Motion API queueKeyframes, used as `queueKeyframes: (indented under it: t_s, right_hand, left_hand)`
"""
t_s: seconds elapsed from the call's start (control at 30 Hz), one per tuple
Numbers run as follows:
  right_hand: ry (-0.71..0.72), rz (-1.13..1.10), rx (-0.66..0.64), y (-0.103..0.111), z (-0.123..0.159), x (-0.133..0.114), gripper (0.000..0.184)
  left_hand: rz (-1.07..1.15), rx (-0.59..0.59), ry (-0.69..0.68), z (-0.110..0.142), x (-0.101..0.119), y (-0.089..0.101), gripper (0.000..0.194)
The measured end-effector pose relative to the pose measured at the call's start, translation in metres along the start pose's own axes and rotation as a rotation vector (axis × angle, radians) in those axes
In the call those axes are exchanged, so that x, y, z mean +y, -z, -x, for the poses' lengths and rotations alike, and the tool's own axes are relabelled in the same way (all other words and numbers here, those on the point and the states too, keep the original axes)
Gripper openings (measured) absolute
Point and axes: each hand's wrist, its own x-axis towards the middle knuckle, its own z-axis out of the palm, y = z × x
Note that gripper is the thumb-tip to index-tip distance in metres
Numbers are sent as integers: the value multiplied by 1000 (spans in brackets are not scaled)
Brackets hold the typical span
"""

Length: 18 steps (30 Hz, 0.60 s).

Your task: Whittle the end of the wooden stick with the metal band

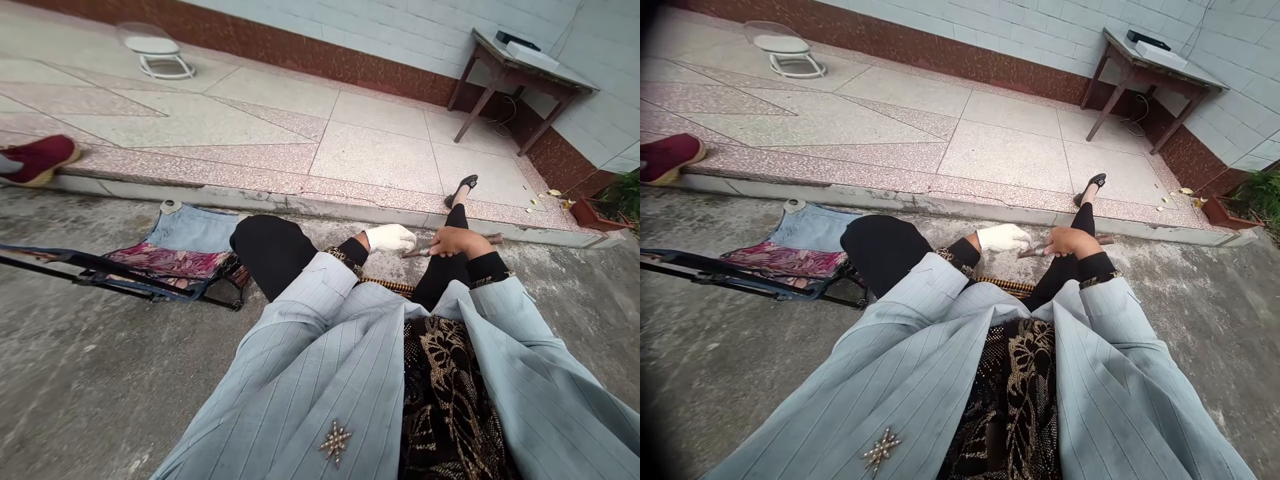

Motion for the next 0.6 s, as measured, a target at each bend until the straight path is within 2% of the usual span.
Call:
queueKeyframes:
  t_s: [0.07, 0.1, 0.17, 0.23, 0.3, 0.4, 0.5, 0.6]
  right_hand:
    - [198, -184, -150, 3, 8, 8, 31]
    - [300, -309, -158, 4, 12, 12, 33]
    - [458, -585, -46, 7, 18, 18, 37]
    - [536, -850, 154, 8, 19, 19, 38]
    - [531, -1038, 311, 7, 16, 17, 37]
    - [472, -1188, 404, 6, 9, 12, 40]
    - [419, -1216, 447, 4, 4, 12, 42]
    - [370, -1156, 487, 3, 1, 15, 46]
  left_hand:
    - [108, -6, 3, 3, 0, 3, 22]
    - [162, -9, 4, 4, 1, 3, 26]
    - [266, -17, 2, 7, 1, 3, 36]
    - [367, -13, -9, 7, 1, 1, 45]
    - [483, -7, -8, 5, -1, -2, 47]
    - [539, 21, -5, -1, -5, -6, 44]
    - [472, 69, -24, -5, -6, -8, 42]
    - [357, 68, -28, -4, -4, -6, 42]
